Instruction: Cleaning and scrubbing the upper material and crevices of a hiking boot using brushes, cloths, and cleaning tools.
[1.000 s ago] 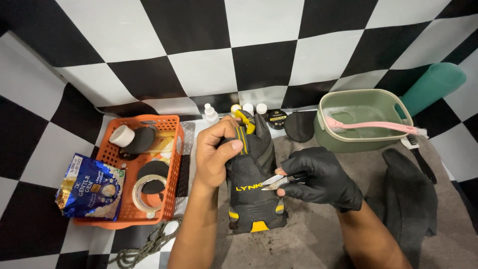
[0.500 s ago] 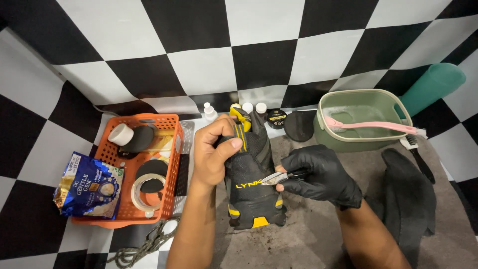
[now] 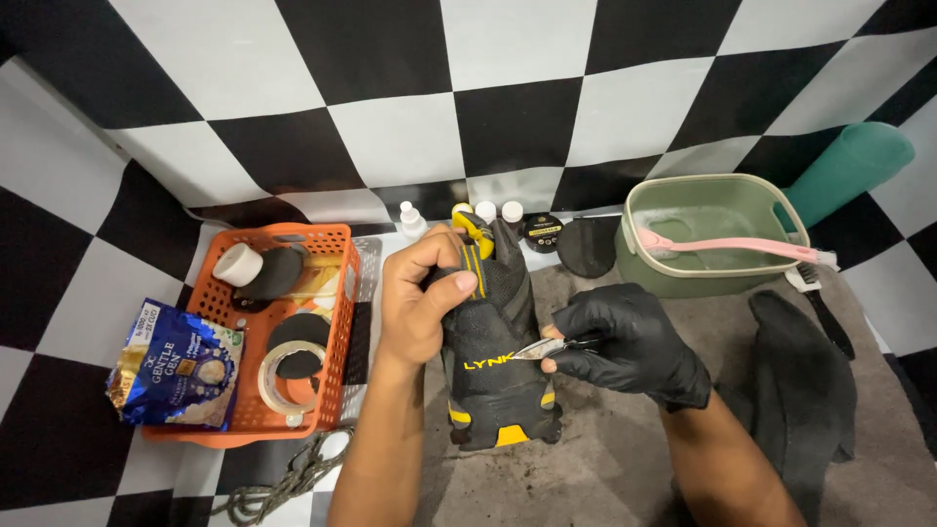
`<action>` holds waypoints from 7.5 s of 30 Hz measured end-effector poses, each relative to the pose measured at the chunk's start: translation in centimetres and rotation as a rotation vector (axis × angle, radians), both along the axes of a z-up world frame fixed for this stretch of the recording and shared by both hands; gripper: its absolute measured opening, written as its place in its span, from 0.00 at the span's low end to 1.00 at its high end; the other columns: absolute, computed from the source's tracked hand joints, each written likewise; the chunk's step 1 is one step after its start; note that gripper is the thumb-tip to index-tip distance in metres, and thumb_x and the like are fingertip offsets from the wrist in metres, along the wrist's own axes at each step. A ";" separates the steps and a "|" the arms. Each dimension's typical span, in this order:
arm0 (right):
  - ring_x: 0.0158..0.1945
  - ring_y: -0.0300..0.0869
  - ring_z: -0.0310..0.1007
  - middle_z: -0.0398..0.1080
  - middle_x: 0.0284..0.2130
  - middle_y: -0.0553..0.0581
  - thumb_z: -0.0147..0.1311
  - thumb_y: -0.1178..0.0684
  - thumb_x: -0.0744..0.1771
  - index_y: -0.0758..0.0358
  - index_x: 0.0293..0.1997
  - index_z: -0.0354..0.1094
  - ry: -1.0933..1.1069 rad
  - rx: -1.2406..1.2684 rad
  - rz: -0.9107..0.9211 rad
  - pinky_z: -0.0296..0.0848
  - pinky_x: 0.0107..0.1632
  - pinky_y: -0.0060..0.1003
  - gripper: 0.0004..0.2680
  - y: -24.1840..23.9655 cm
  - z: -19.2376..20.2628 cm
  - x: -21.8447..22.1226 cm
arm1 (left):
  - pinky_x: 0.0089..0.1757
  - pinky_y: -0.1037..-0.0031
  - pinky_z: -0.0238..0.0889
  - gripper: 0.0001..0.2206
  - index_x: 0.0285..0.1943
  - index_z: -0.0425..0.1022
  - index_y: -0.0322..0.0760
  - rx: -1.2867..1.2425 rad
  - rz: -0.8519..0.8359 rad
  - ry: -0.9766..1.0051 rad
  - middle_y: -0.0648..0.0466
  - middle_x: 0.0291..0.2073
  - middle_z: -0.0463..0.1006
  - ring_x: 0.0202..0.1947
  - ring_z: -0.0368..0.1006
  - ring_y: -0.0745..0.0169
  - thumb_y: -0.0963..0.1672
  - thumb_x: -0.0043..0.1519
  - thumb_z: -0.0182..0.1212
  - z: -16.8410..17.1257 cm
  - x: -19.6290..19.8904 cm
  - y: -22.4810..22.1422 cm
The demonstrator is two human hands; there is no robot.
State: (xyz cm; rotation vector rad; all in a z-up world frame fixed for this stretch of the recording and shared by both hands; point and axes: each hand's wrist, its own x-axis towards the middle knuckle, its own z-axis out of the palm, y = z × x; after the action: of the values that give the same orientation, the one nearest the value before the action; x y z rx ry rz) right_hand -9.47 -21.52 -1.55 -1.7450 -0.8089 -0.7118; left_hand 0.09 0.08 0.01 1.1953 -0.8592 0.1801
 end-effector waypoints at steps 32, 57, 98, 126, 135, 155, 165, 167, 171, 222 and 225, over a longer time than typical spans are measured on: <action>0.50 0.60 0.78 0.79 0.42 0.61 0.52 0.50 0.67 0.53 0.51 0.72 0.765 -0.806 -0.423 0.76 0.52 0.54 0.10 -2.3 -7.0 8.1 | 0.47 0.67 0.59 0.17 0.21 0.61 0.38 0.082 0.169 -0.049 0.54 0.20 0.59 0.26 0.58 0.65 0.43 0.60 0.63 0.8 0.0 3.0; 0.57 0.59 0.75 0.81 0.45 0.61 0.56 0.37 0.64 0.48 0.46 0.82 1.163 -0.817 -0.688 0.73 0.60 0.54 0.14 -9.2 3.3 0.4 | 0.26 0.73 0.55 0.18 0.25 0.68 0.33 0.418 0.453 0.225 0.49 0.11 0.66 0.20 0.59 0.65 0.45 0.56 0.77 2.7 -2.4 0.7; 0.47 0.60 0.75 0.73 0.45 0.64 0.48 0.51 0.63 0.55 0.46 0.71 0.842 -1.019 -1.232 0.74 0.44 0.52 0.10 -15.0 -0.4 2.4 | 0.30 0.71 0.50 0.18 0.36 0.60 0.44 0.856 0.402 0.266 0.61 0.19 0.58 0.21 0.51 0.67 0.56 0.65 0.55 5.6 -3.2 4.5; 0.35 0.34 0.63 0.70 0.36 0.49 0.48 0.50 0.74 0.58 0.52 0.75 0.734 0.258 -0.831 0.61 0.36 0.28 0.09 -12.8 -1.1 -4.4 | 0.34 0.79 0.51 0.15 0.28 0.62 0.45 0.314 0.211 0.351 0.68 0.26 0.59 0.30 0.54 0.78 0.47 0.71 0.51 2.6 -1.0 4.4; 0.26 0.33 0.61 0.62 0.27 0.48 0.40 0.51 0.76 0.59 0.50 0.65 0.495 0.845 -0.262 0.64 0.31 0.26 0.08 -18.2 -14.0 -0.9 | 0.19 0.83 0.59 0.15 0.28 0.76 0.34 0.224 -0.041 0.501 0.56 0.11 0.69 0.13 0.61 0.73 0.44 0.69 0.58 -2.8 3.0 1.7; 0.26 0.29 0.64 0.72 0.27 0.55 0.53 0.56 0.68 0.62 0.45 0.74 0.449 0.851 -0.649 0.69 0.32 0.21 0.05 -12.5 -18.4 -0.2 | 0.34 0.63 0.65 0.18 0.25 0.73 0.33 1.111 -0.135 0.098 0.46 0.14 0.71 0.24 0.69 0.47 0.50 0.62 0.61 -0.3 2.3 -4.7; 0.22 0.29 0.55 0.58 0.18 0.49 0.51 0.56 0.69 0.65 0.44 0.72 0.387 0.730 -0.547 0.61 0.30 0.22 0.05 -12.3 -18.6 -0.4 | 0.43 0.59 0.71 0.25 0.37 0.80 0.36 1.320 -0.083 0.037 0.47 0.29 0.82 0.39 0.80 0.43 0.60 0.53 0.64 -1.9 2.6 -8.1; 0.22 0.29 0.54 0.57 0.18 0.49 0.52 0.55 0.69 0.65 0.44 0.72 0.379 0.735 -0.529 0.59 0.29 0.23 0.06 -12.1 -18.5 -0.2 | 0.44 0.58 0.71 0.24 0.41 0.80 0.36 1.266 -0.087 -0.003 0.46 0.34 0.82 0.41 0.80 0.43 0.58 0.52 0.67 -1.3 2.0 -6.8; 0.22 0.29 0.53 0.56 0.17 0.49 0.52 0.55 0.68 0.67 0.45 0.72 0.375 0.719 -0.501 0.58 0.29 0.23 0.07 -11.9 -18.2 -0.2 | 0.50 0.56 0.68 0.22 0.52 0.79 0.40 1.140 -0.090 -0.153 0.41 0.43 0.80 0.45 0.78 0.38 0.52 0.54 0.70 0.1 0.1 -3.2; 0.24 0.27 0.55 0.63 0.23 0.48 0.49 0.55 0.69 0.61 0.45 0.74 0.429 0.661 -0.636 0.58 0.31 0.18 0.06 -11.1 -16.0 -1.1 | 0.44 0.55 0.71 0.51 0.83 0.37 0.57 1.274 -0.105 0.084 0.39 0.24 0.81 0.34 0.80 0.34 0.56 0.53 0.69 -1.8 -5.4 6.2; 0.24 0.26 0.56 0.63 0.23 0.46 0.49 0.56 0.69 0.60 0.44 0.73 0.436 0.735 -0.630 0.59 0.31 0.17 0.05 -11.5 -16.5 -0.9 | 0.37 0.65 0.71 0.49 0.83 0.41 0.56 1.216 -0.102 0.106 0.43 0.19 0.80 0.25 0.79 0.44 0.54 0.54 0.70 -2.4 -5.0 6.1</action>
State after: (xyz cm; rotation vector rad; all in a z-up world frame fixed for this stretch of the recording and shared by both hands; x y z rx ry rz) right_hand -10.36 -33.03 -18.01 -1.3644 0.3127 -0.8488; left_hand -4.89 6.18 -2.41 2.2428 -0.9383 -0.5752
